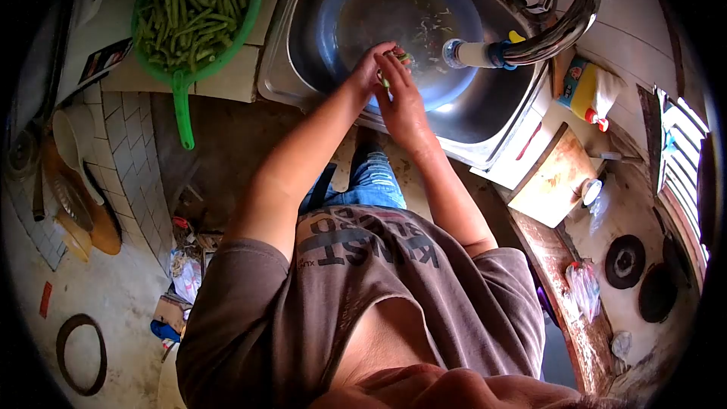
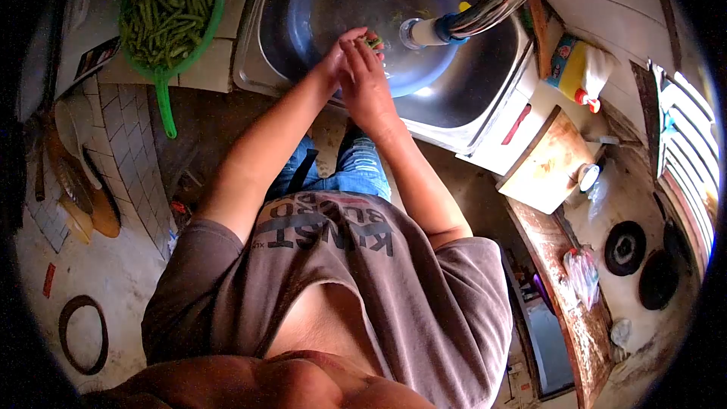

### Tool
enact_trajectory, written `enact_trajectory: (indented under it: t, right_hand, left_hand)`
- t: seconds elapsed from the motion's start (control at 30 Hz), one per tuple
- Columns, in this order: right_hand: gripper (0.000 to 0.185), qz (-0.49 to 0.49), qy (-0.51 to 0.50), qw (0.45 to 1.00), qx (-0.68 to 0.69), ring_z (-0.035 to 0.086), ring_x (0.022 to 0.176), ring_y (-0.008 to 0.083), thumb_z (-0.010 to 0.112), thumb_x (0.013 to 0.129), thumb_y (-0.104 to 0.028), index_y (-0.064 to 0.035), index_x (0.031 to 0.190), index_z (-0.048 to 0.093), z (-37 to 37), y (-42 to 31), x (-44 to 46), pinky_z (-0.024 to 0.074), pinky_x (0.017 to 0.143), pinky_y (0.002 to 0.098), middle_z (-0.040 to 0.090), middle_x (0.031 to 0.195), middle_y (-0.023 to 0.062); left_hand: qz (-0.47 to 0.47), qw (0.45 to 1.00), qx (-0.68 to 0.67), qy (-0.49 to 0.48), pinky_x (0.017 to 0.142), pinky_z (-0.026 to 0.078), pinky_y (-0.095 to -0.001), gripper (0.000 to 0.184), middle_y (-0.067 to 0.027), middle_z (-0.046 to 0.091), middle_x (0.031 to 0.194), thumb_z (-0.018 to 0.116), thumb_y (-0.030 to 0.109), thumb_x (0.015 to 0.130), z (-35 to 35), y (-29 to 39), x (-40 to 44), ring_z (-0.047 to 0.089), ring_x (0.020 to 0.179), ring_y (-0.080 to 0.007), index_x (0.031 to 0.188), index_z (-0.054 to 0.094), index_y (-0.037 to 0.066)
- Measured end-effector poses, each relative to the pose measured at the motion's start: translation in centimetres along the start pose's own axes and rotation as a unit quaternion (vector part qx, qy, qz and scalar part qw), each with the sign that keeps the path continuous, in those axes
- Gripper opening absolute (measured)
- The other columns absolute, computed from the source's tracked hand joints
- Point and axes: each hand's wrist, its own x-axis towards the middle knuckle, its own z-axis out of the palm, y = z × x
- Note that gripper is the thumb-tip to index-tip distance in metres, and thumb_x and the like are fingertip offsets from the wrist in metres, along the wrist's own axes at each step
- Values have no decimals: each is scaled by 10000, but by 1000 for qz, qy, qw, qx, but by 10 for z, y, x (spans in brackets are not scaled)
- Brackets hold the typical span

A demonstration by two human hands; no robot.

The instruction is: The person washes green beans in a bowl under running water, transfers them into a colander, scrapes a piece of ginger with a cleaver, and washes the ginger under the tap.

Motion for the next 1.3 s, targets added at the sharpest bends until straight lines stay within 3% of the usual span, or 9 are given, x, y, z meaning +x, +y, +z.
enact_trajectory:
  t: [0.13,0.23,0.47,0.63,0.77,0.9,0.97,1.1,1.3]
  right_hand:
    - [341,145,73,962,217,607,981,339,553,834,2,-44,1172,555,-24,21,15,465,874,402,603,1120,178]
    - [237,85,127,988,21,625,895,283,560,826,-46,-65,1049,639,-10,105,31,473,788,387,644,944,163]
    - [222,79,51,995,-46,631,901,228,553,867,-141,-82,1059,648,-10,118,35,481,794,325,635,1030,116]
    - [219,107,78,990,-37,644,811,345,567,843,-164,-118,1042,646,-4,119,21,495,720,418,661,867,186]
    - [205,113,73,989,-65,622,869,365,590,818,-139,-100,1008,655,-5,123,16,489,755,418,653,924,183]
    - [222,94,54,989,-98,590,940,350,621,800,-155,-100,1013,650,-5,117,17,473,799,419,634,991,162]
    - [260,71,13,979,-190,539,1026,338,648,773,-169,-119,1028,648,-2,117,14,453,858,414,596,1073,124]
    - [257,76,-64,980,-173,558,994,348,644,770,-182,-119,1019,649,9,128,10,467,843,426,605,1041,126]
    - [196,92,-141,980,-107,612,892,364,568,852,-201,-112,1002,656,11,132,9,494,756,449,642,978,163]
  left_hand:
    - [11,994,-61,-89,439,436,-330,262,-99,619,709,545,351,873,8,12,-24,585,549,-202,753,554,118]
    - [-24,990,-105,-89,430,384,-280,253,-92,595,704,607,312,849,15,24,-37,552,586,-207,699,567,113]
    - [381,910,112,-120,409,376,-260,222,-71,597,707,577,271,875,50,126,-210,549,574,-147,768,572,76]
    - [724,490,439,208,587,478,-306,191,-29,658,799,585,257,891,13,199,-269,613,698,-136,903,663,82]
    - [714,127,633,272,703,491,-360,168,-44,655,976,623,287,880,-37,252,-251,614,873,-196,939,680,140]
    - [691,115,666,259,810,473,-381,164,-54,618,1098,616,293,885,-45,243,-236,581,992,-244,973,681,170]
    - [554,260,707,354,1016,346,-442,369,-160,459,1293,664,297,821,-30,226,-254,438,1197,-353,1113,613,77]
    - [580,203,717,329,956,400,-457,292,-148,463,1292,659,247,825,-19,225,-262,457,1168,-344,1062,640,77]
    - [526,316,716,334,880,467,-408,271,-122,468,1300,653,152,810,2,212,-271,497,1106,-330,1080,655,129]
